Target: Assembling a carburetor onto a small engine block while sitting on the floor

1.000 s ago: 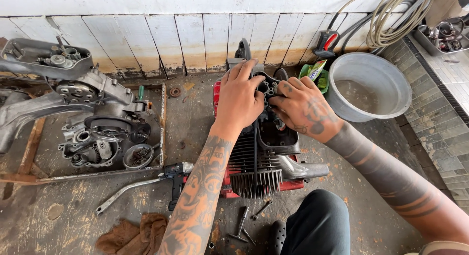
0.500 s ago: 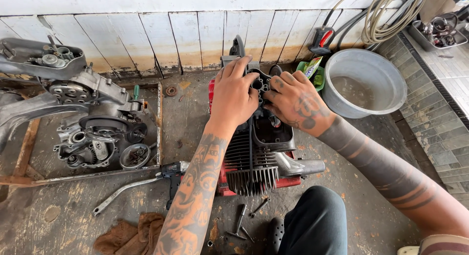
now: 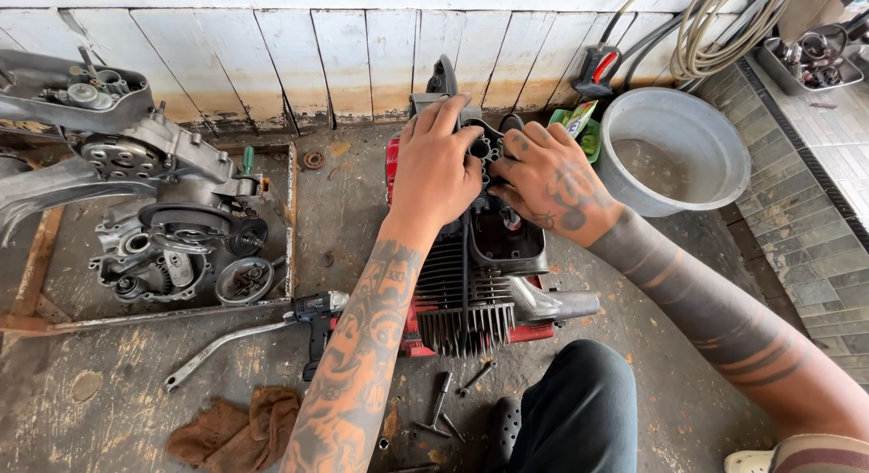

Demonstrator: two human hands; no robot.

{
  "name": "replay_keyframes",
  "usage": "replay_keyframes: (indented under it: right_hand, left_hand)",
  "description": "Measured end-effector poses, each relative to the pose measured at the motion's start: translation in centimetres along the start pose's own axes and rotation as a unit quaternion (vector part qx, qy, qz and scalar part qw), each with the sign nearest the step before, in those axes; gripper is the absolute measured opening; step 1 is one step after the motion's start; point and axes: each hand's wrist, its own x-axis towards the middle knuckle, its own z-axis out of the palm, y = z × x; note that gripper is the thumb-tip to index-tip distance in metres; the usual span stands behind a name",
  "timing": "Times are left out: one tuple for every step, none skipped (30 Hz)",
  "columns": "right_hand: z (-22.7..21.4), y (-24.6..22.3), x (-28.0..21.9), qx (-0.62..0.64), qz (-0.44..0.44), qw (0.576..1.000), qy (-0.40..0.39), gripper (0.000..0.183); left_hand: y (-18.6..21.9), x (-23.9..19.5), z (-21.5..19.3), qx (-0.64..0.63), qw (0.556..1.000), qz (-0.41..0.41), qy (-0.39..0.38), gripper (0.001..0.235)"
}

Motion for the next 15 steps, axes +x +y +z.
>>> replay_keyframes:
  right_hand:
    - [-0.3, -0.1, 0.1, 0.004, 0.006, 1.000, -0.008, 0.024]
    - [-0.5, -0.2, 0.2, 0.009, 0.011, 1.000, -0.017, 0.022]
    - [-0.2, -0.2, 0.3, 0.011, 0.010, 1.000, -0.018, 0.022]
    - [0.0, -0.2, 0.3, -0.005, 0.008, 1.000, -0.013, 0.022]
    - [0.2, -0.2, 0.2, -0.021, 0.005, 1.000, -0.008, 0.022]
    - [0.3, -0.3, 0.2, -0.019, 0.005, 1.000, -0.008, 0.022]
    - [0.4, -0.4, 0.2, -0.038, -0.004, 0.999, 0.000, 0.023]
    - [0.4, -0.4, 0.1, -0.059, -0.012, 0.998, 0.009, 0.023]
    - [0.8, -0.5, 0.2, -0.058, -0.012, 0.998, 0.008, 0.023]
    - [1.0, -0.5, 0.2, -0.070, -0.018, 0.997, 0.019, 0.021]
    - [1.2, -0.5, 0.2, -0.081, -0.023, 0.996, 0.029, 0.022]
    - [0.9, -0.6, 0.3, -0.083, -0.023, 0.996, 0.028, 0.022]
    - [0.6, -0.8, 0.4, -0.062, -0.021, 0.997, 0.034, 0.021]
    - [0.3, -0.9, 0.4, -0.041, -0.019, 0.998, 0.040, 0.020]
    - [-0.4, -1.2, 0.7, -0.042, -0.019, 0.998, 0.039, 0.020]
  left_hand:
    - [0.1, 0.0, -0.1, -0.004, 1.000, -0.001, -0.001, 0.036]
    - [0.0, -0.1, -0.1, -0.009, 1.000, -0.003, -0.001, 0.037]
    - [-0.1, 0.0, 0.0, -0.009, 1.000, -0.005, -0.002, 0.037]
    - [-0.1, 0.0, 0.1, -0.010, 1.000, -0.004, -0.002, 0.037]
    - [-0.1, 0.0, 0.2, -0.010, 1.000, -0.003, -0.002, 0.036]
    - [-0.1, 0.1, 0.3, -0.010, 1.000, -0.004, -0.004, 0.036]
    - [-0.1, 0.1, 0.3, -0.011, 1.000, -0.006, -0.003, 0.037]
    - [-0.1, 0.2, 0.4, -0.012, 1.000, -0.007, -0.002, 0.037]
    - [-0.2, 0.1, 0.4, -0.013, 1.000, -0.008, -0.003, 0.037]
    - [-0.2, 0.1, 0.4, -0.013, 1.000, -0.008, -0.003, 0.037]
    - [-0.2, 0.1, 0.4, -0.013, 1.000, -0.008, -0.004, 0.037]
    - [-0.1, 0.1, 0.3, -0.014, 1.000, -0.007, -0.003, 0.037]
    - [-0.1, 0.1, 0.1, -0.012, 1.000, -0.005, -0.001, 0.037]
    - [0.0, 0.0, 0.0, -0.009, 1.000, -0.004, 0.000, 0.037]
    - [0.1, -0.1, 0.0, -0.010, 1.000, -0.003, 0.000, 0.037]
